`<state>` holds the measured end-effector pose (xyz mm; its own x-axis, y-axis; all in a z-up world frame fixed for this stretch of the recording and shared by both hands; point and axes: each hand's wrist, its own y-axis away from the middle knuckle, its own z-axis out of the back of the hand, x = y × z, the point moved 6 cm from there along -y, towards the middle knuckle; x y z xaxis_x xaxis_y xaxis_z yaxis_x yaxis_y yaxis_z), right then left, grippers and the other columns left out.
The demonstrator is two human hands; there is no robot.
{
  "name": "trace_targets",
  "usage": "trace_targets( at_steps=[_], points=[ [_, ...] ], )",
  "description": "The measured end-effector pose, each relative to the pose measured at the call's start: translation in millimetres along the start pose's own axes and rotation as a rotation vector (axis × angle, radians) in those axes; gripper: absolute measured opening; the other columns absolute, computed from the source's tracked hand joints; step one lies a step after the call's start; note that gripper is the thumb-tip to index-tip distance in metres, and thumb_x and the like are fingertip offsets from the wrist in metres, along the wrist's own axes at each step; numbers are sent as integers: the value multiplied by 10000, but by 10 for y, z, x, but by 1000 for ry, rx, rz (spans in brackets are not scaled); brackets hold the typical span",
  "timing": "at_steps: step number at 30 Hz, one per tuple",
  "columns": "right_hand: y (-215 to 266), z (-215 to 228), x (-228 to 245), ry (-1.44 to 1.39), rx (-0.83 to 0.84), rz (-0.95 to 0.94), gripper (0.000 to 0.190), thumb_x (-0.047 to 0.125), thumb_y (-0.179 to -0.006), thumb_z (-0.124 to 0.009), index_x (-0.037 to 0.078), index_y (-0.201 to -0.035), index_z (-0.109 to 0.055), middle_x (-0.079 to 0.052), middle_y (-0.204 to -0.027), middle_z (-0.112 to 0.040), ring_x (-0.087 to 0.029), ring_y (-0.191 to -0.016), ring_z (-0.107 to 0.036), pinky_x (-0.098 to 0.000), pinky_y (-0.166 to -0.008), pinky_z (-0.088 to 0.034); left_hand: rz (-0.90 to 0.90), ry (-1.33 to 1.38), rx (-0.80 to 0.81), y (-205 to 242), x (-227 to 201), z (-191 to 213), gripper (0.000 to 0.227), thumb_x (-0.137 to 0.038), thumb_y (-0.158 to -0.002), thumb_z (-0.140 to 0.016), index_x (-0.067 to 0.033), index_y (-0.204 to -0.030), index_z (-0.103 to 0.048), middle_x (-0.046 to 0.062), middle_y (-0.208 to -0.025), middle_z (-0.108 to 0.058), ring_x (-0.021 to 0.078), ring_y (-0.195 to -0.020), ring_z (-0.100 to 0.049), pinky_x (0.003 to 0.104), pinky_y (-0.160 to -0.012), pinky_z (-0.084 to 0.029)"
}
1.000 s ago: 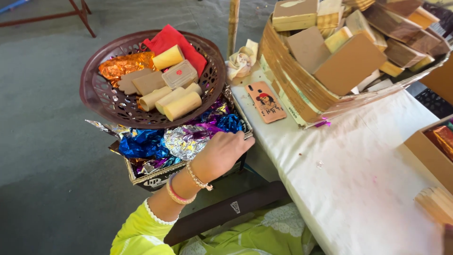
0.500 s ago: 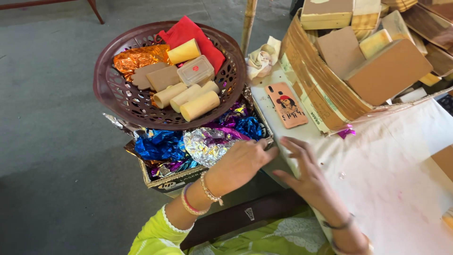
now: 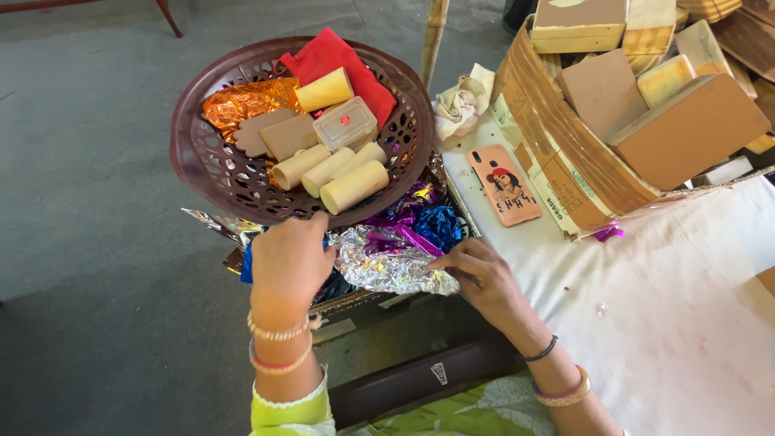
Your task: The recorder is wrapping various small items and blocks in decorative gold or copper-colored foil and placing them into boxes.
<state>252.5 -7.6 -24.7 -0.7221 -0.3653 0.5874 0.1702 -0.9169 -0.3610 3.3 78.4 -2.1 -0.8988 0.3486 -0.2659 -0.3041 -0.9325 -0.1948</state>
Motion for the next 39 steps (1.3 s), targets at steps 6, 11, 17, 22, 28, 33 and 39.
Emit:
trace_targets(
  at_steps=[6,11,17,22,28,33,39],
  points=[
    [-38,-3,93,105,58,28,441,-146,-745,-649,159,-1041,-771,-65,-932,-646,-275,-949,-616,-402,-814,-504,-66,43,-47,-153,151,-290,254,-76,-740,-694,-89,-989,-646,149,-762,-695,389,-783,-703,500,-657,-547],
    [-25,35,98,133,105,-5,548,-197,-681,-607,174,-1051,-767,-54,-953,-647,-279,-974,-610,-405,-815,-511,-140,82,-66,-88,109,-128,281,23,-828,-620,-74,-1089,-584,173,-766,-678,409,-783,-685,525,-674,-534],
    [-28,34,125,203,151,-30,529,-135,-664,-656,203,-1056,-766,-41,-1012,-630,-272,-1039,-589,-399,-904,-515,-239,365,-219,24,-161,312,219,36,-825,-611,-56,-1011,-542,168,-786,-641,413,-699,-661,508,-594,-504],
    [-62,52,540,63,84,29,593,100,-805,-840,106,-1346,-597,-141,-1271,-546,-346,-1195,-482,-436,-1049,-401,-387,469,-193,36,-471,163,231,55,-833,-638,-67,-945,-477,133,-731,-555,332,-702,-633,448,-628,-507],
    [-60,-322,98,-82,-108,34,757,74,-727,-794,4,-1387,-431,-182,-1312,-529,-361,-1208,-547,-404,-997,-455,-717,747,-194,79,-958,242,271,7,-781,-668,-36,-983,-492,165,-872,-599,395,-833,-633,468,-690,-498],
    [-117,-450,-348,-203,-104,-117,499,31,-758,-757,53,-1229,-596,-101,-1147,-640,-267,-1014,-667,-354,-888,-521,-698,790,0,-29,-954,-145,186,-16,-880,-664,-43,-1021,-546,147,-923,-641,377,-888,-648,463,-733,-519],
    [-293,-350,-70,-49,-22,-271,166,139,-902,-770,65,-994,-654,-99,-985,-615,-259,-860,-646,-346,-762,-508,-373,201,-361,347,-353,635,443,-231,-707,-791,-96,-1089,-613,121,-1047,-631,332,-1028,-617,457,-866,-520]
  ],
)
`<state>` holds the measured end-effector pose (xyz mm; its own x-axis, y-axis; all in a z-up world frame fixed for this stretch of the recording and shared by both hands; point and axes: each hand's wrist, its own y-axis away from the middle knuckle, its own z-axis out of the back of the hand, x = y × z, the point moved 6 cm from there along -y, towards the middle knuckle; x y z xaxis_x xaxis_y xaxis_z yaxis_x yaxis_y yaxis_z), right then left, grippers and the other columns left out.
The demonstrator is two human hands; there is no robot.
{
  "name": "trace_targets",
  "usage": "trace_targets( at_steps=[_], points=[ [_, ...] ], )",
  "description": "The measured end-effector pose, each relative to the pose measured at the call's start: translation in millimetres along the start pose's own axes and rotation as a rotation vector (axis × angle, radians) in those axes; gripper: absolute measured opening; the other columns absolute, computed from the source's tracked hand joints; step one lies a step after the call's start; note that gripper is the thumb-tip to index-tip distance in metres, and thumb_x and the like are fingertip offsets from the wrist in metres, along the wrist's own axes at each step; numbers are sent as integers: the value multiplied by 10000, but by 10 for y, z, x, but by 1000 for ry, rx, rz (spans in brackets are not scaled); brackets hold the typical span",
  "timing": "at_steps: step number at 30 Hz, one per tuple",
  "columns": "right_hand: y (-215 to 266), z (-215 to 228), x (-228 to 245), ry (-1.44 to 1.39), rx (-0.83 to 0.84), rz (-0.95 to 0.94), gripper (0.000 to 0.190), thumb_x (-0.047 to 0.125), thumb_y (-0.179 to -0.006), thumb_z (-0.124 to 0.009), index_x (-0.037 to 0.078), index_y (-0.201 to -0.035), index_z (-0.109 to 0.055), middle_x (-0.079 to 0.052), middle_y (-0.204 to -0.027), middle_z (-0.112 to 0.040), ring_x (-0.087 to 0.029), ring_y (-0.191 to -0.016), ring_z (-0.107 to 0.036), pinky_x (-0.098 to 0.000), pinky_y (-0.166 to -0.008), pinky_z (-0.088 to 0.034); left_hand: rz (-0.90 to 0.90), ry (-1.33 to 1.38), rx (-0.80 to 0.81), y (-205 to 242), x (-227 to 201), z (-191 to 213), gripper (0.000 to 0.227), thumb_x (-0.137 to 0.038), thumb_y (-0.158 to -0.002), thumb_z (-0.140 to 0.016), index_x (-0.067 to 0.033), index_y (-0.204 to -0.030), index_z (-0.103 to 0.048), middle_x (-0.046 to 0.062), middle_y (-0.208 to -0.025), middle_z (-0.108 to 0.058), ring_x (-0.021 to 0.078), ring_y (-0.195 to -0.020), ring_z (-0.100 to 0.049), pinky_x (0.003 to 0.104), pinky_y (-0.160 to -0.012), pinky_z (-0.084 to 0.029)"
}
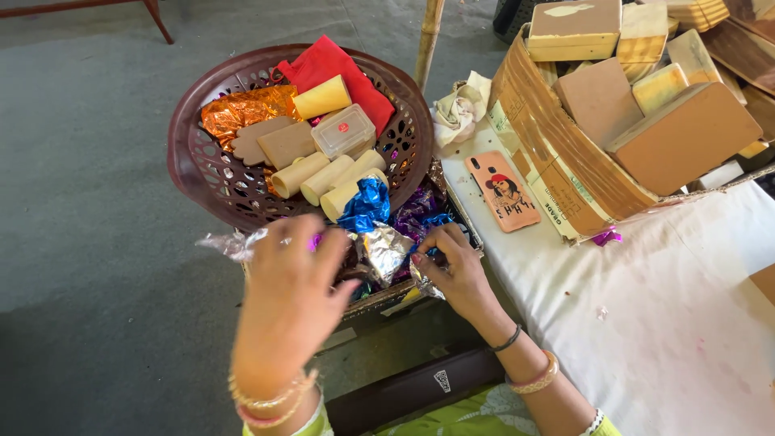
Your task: The recorder is wrapping various small items and blocks in decorative gold or copper-colored foil and placing them into boxes.
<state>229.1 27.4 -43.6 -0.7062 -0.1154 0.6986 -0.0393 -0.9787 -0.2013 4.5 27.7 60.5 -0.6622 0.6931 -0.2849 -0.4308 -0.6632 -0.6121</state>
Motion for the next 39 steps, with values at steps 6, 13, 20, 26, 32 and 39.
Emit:
trace_targets(
  at_steps=[6,13,20,26,32,39],
  points=[
    [63,79,464,159,-140,440,333,115,-901,-695,162,-1215,-592,-79,-1182,-607,-286,-1120,-611,-389,-954,-507,272,-130,316,176,785,-786,475,-50,-736,-722,-94,-1196,-613,153,-1012,-617,366,-936,-657,479,-772,-537],
    [-104,-192,457,630,92,648,579,64,-837,-636,193,-1399,-582,-51,-1305,-610,-305,-1242,-517,-447,-1004,-434,185,119,293,17,680,-705,498,7,-735,-699,-74,-1212,-583,178,-966,-631,418,-882,-652,518,-728,-524],
    [-265,188,259,523,-1,462,372,151,-762,-712,161,-1132,-675,-55,-1138,-611,-297,-1084,-525,-452,-940,-426,180,107,309,-70,562,-702,419,-47,-795,-722,-116,-1192,-608,136,-970,-639,380,-872,-666,487,-707,-538],
    [-220,71,280,500,223,265,259,254,-871,-711,72,-1050,-664,-101,-1008,-593,-301,-943,-568,-446,-838,-486,91,90,404,-145,343,-749,303,-49,-719,-723,-118,-1010,-675,95,-1036,-585,315,-1022,-615,439,-718,-567],
    [-620,-522,-802,629,425,142,410,273,-852,-671,10,-1165,-640,-169,-1105,-644,-348,-999,-626,-472,-820,-510,83,38,427,-160,311,-929,360,-44,-749,-717,-110,-1094,-640,117,-1058,-545,325,-1047,-578,439,-710,-580],
    [-774,-600,-997,596,517,-87,375,250,-897,-640,17,-1190,-649,-221,-1176,-685,-390,-1043,-665,-485,-894,-534,106,173,220,-245,311,-771,492,-77,-790,-744,-73,-1211,-491,136,-985,-638,357,-936,-660,468,-715,-547]
  ],
)
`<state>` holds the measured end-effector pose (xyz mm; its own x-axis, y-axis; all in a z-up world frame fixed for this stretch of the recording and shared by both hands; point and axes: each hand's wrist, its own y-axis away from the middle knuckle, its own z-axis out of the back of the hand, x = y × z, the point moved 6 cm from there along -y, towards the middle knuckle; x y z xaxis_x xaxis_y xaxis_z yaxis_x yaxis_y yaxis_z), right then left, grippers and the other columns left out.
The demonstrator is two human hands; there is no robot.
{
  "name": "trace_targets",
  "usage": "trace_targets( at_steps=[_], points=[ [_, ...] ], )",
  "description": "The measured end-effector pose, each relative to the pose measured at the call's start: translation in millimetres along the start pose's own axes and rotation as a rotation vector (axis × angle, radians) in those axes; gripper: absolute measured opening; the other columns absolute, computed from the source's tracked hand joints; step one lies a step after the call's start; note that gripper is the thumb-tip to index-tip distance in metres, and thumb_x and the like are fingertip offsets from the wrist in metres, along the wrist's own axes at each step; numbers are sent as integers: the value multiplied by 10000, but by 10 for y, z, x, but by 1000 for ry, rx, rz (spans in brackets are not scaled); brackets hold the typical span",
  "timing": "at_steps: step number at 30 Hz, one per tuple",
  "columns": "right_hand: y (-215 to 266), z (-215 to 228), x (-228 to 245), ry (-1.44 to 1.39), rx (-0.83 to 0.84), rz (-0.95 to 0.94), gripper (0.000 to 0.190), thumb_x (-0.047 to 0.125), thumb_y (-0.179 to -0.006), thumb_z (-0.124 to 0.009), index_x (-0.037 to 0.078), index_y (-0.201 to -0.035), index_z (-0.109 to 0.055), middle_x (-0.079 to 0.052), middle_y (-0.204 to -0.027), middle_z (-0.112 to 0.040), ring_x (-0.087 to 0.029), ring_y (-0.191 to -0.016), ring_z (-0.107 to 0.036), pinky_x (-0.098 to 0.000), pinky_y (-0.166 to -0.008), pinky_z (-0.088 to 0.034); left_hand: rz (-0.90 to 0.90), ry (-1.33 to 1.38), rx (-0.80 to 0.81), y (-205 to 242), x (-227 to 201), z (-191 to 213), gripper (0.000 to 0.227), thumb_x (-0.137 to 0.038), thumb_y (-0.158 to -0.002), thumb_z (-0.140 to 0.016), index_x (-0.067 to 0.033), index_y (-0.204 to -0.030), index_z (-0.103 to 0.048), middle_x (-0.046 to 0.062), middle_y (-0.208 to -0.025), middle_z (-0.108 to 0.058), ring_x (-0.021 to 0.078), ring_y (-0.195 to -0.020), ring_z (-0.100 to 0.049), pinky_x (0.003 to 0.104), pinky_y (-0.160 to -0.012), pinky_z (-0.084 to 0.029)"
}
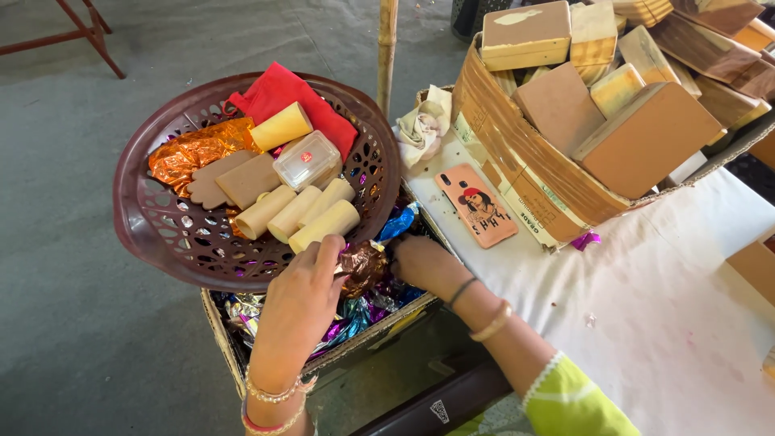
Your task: The recorder is wrapping various small items and blocks in decorative gold or copper-colored foil and placing them into boxes.
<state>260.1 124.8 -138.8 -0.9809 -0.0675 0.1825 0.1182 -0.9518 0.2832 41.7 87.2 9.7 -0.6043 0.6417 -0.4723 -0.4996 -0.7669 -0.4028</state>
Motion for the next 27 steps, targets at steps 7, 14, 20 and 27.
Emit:
trace_targets(
  at_steps=[7,14,20,27],
  points=[
    [1017,1165,656,-141,-640,101,361,243,-884,-761,69,-1156,-601,-143,-1142,-584,-359,-1071,-572,-478,-889,-505,-3,42,-16,-7,-41,46,424,-52,-811,-726,-97,-1188,-536,146,-948,-639,365,-909,-671,476,-729,-536],
    [767,516,500,-805,-355,174,472,162,-853,-812,95,-1256,-575,-82,-957,-681,-198,-889,-684,-322,-803,-539,-59,245,22,-13,-127,113,432,-136,-853,-724,-71,-1226,-516,161,-1036,-665,383,-921,-674,486,-745,-524],
    [903,428,69,-1227,-521,301,252,-72,-899,-684,11,-1099,-554,-25,-1018,-589,-108,-973,-600,-286,-837,-510,74,471,137,27,-3,7,428,-335,-1011,-564,-89,-1355,-496,197,-1094,-682,393,-981,-683,476,-871,-520],
    [1054,453,-16,-1518,-640,251,186,-65,-999,-580,55,-1108,-488,17,-989,-496,-65,-911,-466,-219,-785,-395,-111,177,175,20,-33,-142,847,-399,-659,-860,-28,-1324,-487,204,-1233,-587,418,-1155,-541,469,-969,-450]
  ],
)
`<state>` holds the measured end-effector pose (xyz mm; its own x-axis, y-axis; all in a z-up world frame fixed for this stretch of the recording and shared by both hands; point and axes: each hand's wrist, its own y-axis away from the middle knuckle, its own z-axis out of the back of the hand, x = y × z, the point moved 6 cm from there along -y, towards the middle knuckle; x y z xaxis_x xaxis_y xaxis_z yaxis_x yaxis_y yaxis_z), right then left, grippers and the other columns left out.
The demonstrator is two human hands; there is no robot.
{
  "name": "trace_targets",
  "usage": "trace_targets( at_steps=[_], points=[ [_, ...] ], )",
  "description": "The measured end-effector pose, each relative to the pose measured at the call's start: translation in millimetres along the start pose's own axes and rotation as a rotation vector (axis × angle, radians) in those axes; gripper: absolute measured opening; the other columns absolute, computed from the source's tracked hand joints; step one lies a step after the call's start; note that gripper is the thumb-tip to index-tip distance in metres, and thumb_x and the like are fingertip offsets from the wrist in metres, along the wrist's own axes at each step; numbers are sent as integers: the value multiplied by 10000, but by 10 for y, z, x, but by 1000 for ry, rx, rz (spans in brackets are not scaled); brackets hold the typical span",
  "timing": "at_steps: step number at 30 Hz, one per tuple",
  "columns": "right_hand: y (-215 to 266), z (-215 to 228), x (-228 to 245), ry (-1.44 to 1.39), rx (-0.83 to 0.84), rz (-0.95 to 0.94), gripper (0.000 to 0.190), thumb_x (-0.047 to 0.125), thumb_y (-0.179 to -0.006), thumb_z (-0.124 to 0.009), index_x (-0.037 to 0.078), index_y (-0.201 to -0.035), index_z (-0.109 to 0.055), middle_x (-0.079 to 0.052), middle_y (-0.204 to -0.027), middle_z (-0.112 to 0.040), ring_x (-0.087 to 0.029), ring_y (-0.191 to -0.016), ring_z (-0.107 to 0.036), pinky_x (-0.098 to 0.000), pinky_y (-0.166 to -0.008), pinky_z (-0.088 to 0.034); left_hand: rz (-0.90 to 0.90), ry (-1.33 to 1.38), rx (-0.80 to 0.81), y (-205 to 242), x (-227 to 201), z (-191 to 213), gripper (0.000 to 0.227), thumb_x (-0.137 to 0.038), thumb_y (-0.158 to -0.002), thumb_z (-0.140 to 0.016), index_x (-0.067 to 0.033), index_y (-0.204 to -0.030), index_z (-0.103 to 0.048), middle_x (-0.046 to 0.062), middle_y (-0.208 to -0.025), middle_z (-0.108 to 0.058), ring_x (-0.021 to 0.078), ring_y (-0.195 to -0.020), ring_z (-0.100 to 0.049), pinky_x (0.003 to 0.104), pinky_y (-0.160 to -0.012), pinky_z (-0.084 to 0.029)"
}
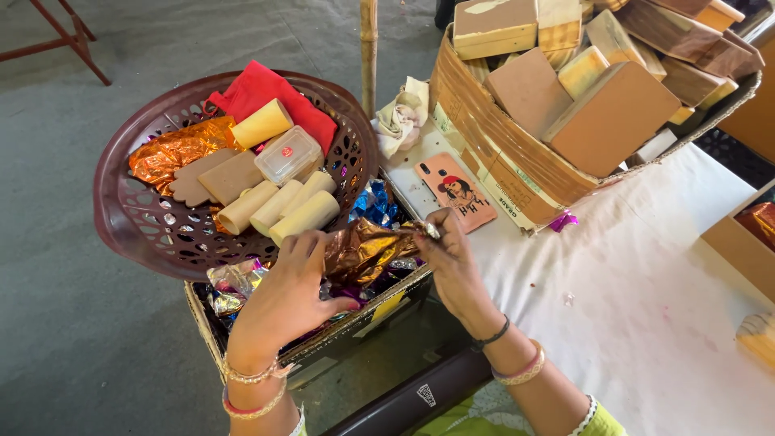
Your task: The recorder is wrapping various small items and blocks in decorative gold or copper-colored foil and placing them into boxes.
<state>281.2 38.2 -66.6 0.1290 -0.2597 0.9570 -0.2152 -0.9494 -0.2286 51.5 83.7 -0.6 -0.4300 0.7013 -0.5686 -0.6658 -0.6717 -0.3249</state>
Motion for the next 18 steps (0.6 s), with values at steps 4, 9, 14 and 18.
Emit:
trace_targets(
  at_steps=[4,9,14,18],
  points=[
    [24,143,134,-154,-57,-19,139,-2,-1030,-546,73,-1142,-511,28,-959,-489,-78,-855,-444,-233,-759,-386,2,-115,84,11,88,-104,849,-343,-608,-907,4,-1278,-516,184,-1291,-537,409,-1228,-479,463,-1034,-421],
    [53,41,272,-80,-23,-205,186,104,-1021,-547,69,-1203,-558,-10,-984,-585,-76,-847,-543,-240,-714,-451,33,-101,100,-17,64,-100,790,-318,-657,-882,-52,-1316,-538,160,-1255,-557,391,-1215,-496,461,-1030,-425],
    [148,-12,-51,138,93,-426,419,51,-865,-701,148,-1250,-568,-50,-1033,-707,-116,-820,-682,-288,-724,-597,65,-63,61,-42,-1,-29,754,-265,-685,-858,-118,-1359,-554,136,-1234,-568,369,-1215,-507,445,-1047,-430],
    [121,-114,-63,-83,172,-245,197,66,-1017,-652,33,-1179,-545,-58,-1044,-666,-104,-925,-659,-278,-824,-562,82,-71,102,-33,24,-73,885,-285,-620,-901,-92,-1381,-493,157,-1296,-513,381,-1242,-459,453,-1056,-409]
  ],
)
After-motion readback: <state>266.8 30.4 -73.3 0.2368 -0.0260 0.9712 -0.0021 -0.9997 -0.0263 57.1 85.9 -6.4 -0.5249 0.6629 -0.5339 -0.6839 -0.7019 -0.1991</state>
